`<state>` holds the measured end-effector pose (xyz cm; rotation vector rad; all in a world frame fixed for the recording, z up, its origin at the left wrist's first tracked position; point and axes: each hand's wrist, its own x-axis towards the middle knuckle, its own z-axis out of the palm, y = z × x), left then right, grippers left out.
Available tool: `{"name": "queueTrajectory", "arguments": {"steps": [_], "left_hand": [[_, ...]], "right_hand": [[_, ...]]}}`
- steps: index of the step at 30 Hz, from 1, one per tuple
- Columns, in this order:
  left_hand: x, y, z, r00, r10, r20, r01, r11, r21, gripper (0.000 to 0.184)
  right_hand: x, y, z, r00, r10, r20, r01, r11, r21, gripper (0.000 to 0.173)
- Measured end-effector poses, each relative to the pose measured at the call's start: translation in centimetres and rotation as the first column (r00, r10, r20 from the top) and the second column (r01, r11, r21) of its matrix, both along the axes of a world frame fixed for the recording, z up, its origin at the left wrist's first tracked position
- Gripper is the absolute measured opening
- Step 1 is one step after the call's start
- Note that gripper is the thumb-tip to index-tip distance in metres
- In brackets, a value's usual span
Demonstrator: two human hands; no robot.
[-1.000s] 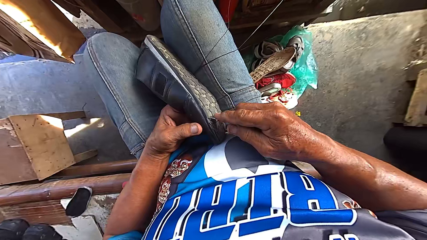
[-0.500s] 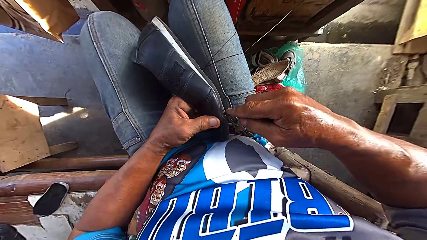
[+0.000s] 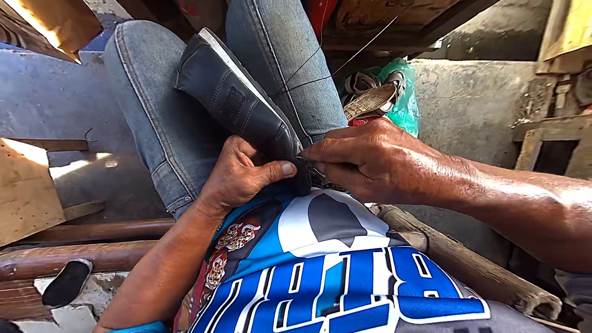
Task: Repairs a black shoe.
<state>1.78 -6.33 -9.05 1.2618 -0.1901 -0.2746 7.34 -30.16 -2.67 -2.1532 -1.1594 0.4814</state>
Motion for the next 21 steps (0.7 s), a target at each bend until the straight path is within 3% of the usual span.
{"name": "queueTrajectory", "arguments": {"steps": [4, 16, 21], "left_hand": [[0.0, -0.1, 0.0, 1.0, 0.003, -0.011, -0.002, 1.0, 0.006, 0.03], [-0.4, 0.5, 0.4, 0.998, -0.057, -0.017, 0.055, 0.993, -0.102, 0.034], [-1.1, 4.5, 1.5, 0.993, 0.117, -0.006, -0.113, 0.971, 0.21, 0.018]], "right_hand": [[-0.1, 0.6, -0.3, 0.987, 0.065, 0.144, -0.062, 0.998, -0.029, 0.021], [-1.0, 0.2, 0.5, 0.999, -0.033, 0.033, 0.03, 0.997, 0.068, 0.021], [-1.0, -0.6, 0.1, 0.997, -0.076, 0.003, 0.076, 0.994, 0.078, 0.023]]}}
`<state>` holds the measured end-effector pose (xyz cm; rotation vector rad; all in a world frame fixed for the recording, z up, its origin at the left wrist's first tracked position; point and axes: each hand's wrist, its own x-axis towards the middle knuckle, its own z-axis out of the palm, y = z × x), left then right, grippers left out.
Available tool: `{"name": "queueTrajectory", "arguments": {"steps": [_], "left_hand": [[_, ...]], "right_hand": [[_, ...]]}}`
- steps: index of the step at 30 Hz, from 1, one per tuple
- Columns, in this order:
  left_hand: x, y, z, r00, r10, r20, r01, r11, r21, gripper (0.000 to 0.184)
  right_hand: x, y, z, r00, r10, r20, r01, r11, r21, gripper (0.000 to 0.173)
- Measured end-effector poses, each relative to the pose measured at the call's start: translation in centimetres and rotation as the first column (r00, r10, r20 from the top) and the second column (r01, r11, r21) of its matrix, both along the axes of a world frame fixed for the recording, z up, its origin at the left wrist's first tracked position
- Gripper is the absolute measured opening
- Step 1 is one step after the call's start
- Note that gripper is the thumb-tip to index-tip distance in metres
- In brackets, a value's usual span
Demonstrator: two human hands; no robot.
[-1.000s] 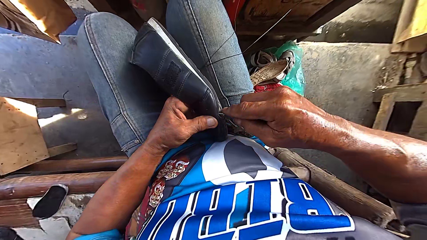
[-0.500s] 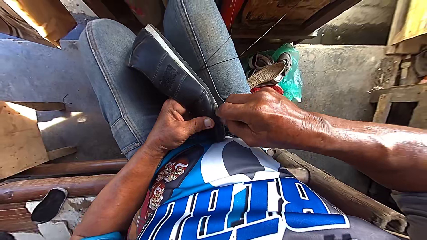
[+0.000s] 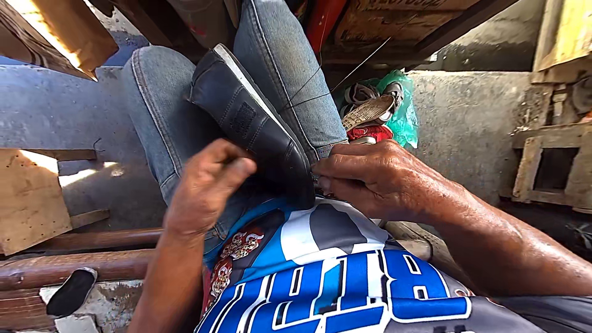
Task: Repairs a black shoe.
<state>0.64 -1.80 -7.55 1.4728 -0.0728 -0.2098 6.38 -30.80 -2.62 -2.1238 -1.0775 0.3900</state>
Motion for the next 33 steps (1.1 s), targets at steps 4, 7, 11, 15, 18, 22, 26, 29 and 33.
{"name": "queueTrajectory", "arguments": {"steps": [4, 7, 11, 15, 18, 22, 26, 29, 33], "left_hand": [[-1.8, 10.2, 0.2, 0.968, 0.246, 0.039, -0.244, 0.968, -0.064, 0.026], [-2.4, 14.0, 0.1, 0.865, 0.471, 0.175, -0.497, 0.756, 0.426, 0.026], [-1.5, 10.2, 1.2, 0.945, 0.173, 0.277, -0.322, 0.634, 0.704, 0.032], [0.1, 2.7, -0.3, 0.936, -0.257, 0.243, 0.078, 0.82, 0.567, 0.027], [0.8, 0.2, -1.8, 0.918, -0.352, 0.183, 0.172, 0.769, 0.615, 0.028], [1.3, 0.9, -1.8, 0.919, -0.303, 0.252, 0.136, 0.844, 0.518, 0.021], [0.9, 3.2, -0.1, 0.921, -0.278, 0.275, 0.054, 0.788, 0.614, 0.022], [0.1, 4.8, 2.1, 0.928, -0.291, 0.232, 0.088, 0.777, 0.624, 0.018], [-0.3, 4.3, 2.7, 0.934, -0.317, 0.163, 0.336, 0.936, -0.103, 0.015]], "right_hand": [[-0.1, 0.1, -0.3, 0.999, -0.007, -0.038, 0.007, 1.0, -0.002, 0.021], [-0.2, 0.4, -0.2, 0.998, -0.018, -0.055, 0.018, 1.0, -0.001, 0.019], [-0.2, 0.9, -0.6, 0.997, -0.039, -0.074, 0.041, 0.999, 0.02, 0.019], [-0.2, 1.0, -0.6, 0.996, -0.031, -0.083, 0.033, 0.999, 0.014, 0.022], [-0.1, 0.7, -0.4, 0.995, -0.026, -0.099, 0.026, 1.0, -0.001, 0.023], [-0.1, 0.4, -0.5, 0.989, -0.033, -0.144, 0.035, 0.999, 0.006, 0.024], [0.0, 0.4, -0.7, 0.983, -0.028, -0.179, 0.031, 0.999, 0.016, 0.024], [0.1, 0.4, -1.0, 0.983, -0.026, -0.179, 0.032, 0.999, 0.032, 0.024], [0.1, 0.3, -1.1, 0.985, -0.025, -0.173, 0.033, 0.999, 0.041, 0.025]]}}
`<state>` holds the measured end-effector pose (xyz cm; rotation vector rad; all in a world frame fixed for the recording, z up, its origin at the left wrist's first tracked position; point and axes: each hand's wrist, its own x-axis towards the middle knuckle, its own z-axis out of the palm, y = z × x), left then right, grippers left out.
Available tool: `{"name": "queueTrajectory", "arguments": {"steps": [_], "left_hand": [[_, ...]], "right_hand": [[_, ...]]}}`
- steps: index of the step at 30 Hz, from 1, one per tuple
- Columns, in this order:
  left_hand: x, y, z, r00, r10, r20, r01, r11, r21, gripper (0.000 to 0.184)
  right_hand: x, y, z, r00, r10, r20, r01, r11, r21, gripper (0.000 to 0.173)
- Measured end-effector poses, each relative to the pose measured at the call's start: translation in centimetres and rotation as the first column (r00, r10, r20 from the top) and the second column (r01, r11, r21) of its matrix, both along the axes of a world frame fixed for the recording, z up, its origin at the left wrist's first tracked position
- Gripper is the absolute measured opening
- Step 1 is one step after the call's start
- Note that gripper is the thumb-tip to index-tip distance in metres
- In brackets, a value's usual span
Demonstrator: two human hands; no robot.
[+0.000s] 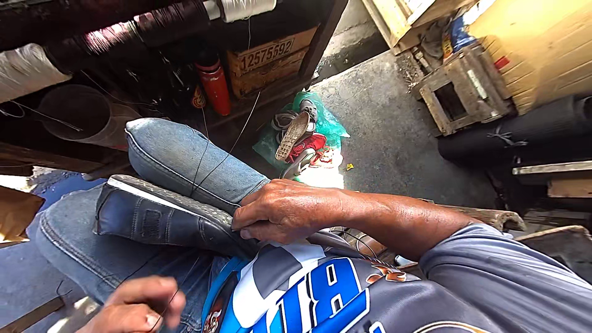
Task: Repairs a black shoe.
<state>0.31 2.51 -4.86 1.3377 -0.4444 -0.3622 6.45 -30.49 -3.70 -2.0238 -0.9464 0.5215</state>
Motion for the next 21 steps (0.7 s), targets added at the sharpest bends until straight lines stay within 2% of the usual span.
{"name": "queueTrajectory", "arguments": {"steps": [1, 2, 3, 5, 7, 9, 11, 16, 21], "left_hand": [[-0.1, -0.6, -0.6, 0.997, -0.018, -0.081, 0.005, 0.988, -0.151, 0.015], [-0.1, -1.2, -1.4, 0.989, -0.018, -0.15, -0.014, 0.978, -0.207, 0.014], [0.1, -1.8, -2.3, 0.978, 0.018, -0.208, -0.055, 0.983, -0.175, 0.013], [0.6, -3.3, -3.8, 0.952, 0.196, -0.235, -0.192, 0.981, 0.04, 0.01], [1.3, -5.0, -4.9, 0.948, 0.297, -0.113, -0.272, 0.942, 0.195, 0.013], [1.8, -6.0, -5.0, 0.966, 0.258, 0.02, -0.257, 0.947, 0.196, 0.019], [2.2, -6.4, -5.1, 0.974, 0.22, 0.055, -0.225, 0.966, 0.124, 0.019], [3.0, -6.0, -5.6, 0.997, 0.076, -0.022, -0.076, 0.997, 0.005, 0.022], [3.7, -5.4, -5.4, 0.999, -0.01, -0.05, 0.011, 1.0, 0.028, 0.026]], "right_hand": [[0.0, 0.0, 0.0, 1.0, 0.0, 0.003, 0.0, 1.0, 0.001, 0.025], [0.0, 0.0, 0.0, 1.0, 0.0, 0.008, 0.0, 1.0, 0.005, 0.024], [0.0, 0.0, 0.0, 1.0, 0.0, 0.009, 0.0, 1.0, 0.007, 0.024], [-0.1, 0.0, 0.1, 1.0, -0.002, 0.0, 0.002, 1.0, 0.003, 0.024], [-0.2, 0.1, 0.2, 1.0, -0.005, 0.003, 0.005, 1.0, -0.006, 0.024], [-0.3, 0.1, 0.2, 1.0, -0.006, 0.018, 0.006, 1.0, -0.012, 0.024], [-0.4, 0.0, 0.2, 1.0, -0.018, 0.025, 0.018, 1.0, -0.01, 0.024], [-0.9, -0.4, 0.0, 0.999, -0.043, 0.03, 0.044, 0.999, -0.014, 0.024], [-1.6, -0.3, -0.5, 0.996, -0.069, 0.06, 0.068, 0.997, 0.019, 0.025]]}}
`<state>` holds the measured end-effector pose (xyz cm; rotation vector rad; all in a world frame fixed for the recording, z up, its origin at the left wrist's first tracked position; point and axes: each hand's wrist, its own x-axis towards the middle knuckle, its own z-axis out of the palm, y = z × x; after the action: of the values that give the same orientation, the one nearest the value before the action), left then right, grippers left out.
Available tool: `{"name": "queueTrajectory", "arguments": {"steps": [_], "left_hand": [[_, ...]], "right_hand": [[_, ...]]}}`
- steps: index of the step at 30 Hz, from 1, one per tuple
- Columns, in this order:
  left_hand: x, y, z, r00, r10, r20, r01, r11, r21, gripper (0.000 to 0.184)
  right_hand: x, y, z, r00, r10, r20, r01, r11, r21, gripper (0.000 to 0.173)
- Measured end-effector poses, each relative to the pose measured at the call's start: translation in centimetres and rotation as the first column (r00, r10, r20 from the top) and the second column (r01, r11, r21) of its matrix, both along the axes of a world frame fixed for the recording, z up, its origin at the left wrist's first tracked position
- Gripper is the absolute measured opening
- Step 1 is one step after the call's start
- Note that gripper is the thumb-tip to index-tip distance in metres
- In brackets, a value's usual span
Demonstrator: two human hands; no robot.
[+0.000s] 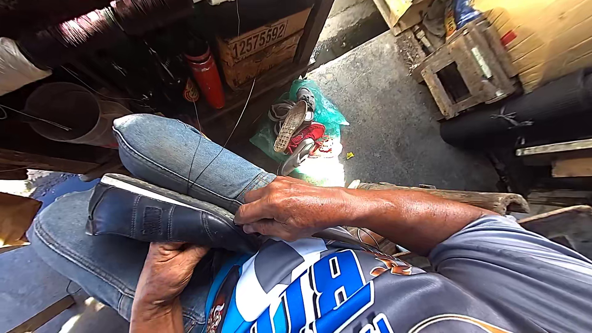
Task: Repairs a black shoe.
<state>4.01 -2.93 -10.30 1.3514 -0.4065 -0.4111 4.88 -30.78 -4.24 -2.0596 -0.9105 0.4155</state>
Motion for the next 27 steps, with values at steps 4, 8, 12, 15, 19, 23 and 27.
{"name": "queueTrajectory", "arguments": {"steps": [4, 8, 12, 15, 19, 23, 27], "left_hand": [[-0.1, -0.1, -0.1, 0.999, 0.013, 0.031, -0.014, 0.999, 0.034, 0.028], [-0.3, -0.7, -0.2, 0.995, 0.074, 0.064, -0.077, 0.996, 0.047, 0.029], [-0.4, -0.8, 0.5, 0.996, 0.028, 0.089, -0.039, 0.992, 0.12, 0.027], [-0.3, -1.0, 1.2, 0.994, 0.002, 0.11, -0.023, 0.982, 0.189, 0.025], [0.1, -0.6, 0.8, 0.995, -0.01, 0.096, -0.006, 0.986, 0.169, 0.024], [0.3, -0.7, 0.4, 0.996, -0.042, 0.072, 0.03, 0.987, 0.161, 0.02], [0.8, -0.8, 0.3, 0.995, -0.08, 0.064, 0.069, 0.985, 0.16, 0.019]], "right_hand": [[-0.5, -0.1, -0.3, 0.999, -0.033, -0.002, 0.033, 0.999, 0.003, 0.026], [-0.5, -0.2, -0.1, 0.998, -0.06, -0.035, 0.058, 0.997, -0.053, 0.024], [0.4, -0.2, 1.3, 0.998, 0.048, -0.034, -0.053, 0.985, -0.166, 0.019], [1.3, 0.5, 2.0, 0.994, 0.09, -0.067, -0.1, 0.979, -0.176, 0.014], [1.6, 0.8, 1.4, 0.99, 0.064, -0.128, -0.08, 0.99, -0.118, 0.016], [0.1, -0.1, -0.5, 0.998, -0.054, -0.025, 0.052, 0.996, -0.077, 0.022], [-1.1, -0.3, -1.6, 0.985, -0.174, -0.009, 0.174, 0.984, -0.038, 0.021]]}}
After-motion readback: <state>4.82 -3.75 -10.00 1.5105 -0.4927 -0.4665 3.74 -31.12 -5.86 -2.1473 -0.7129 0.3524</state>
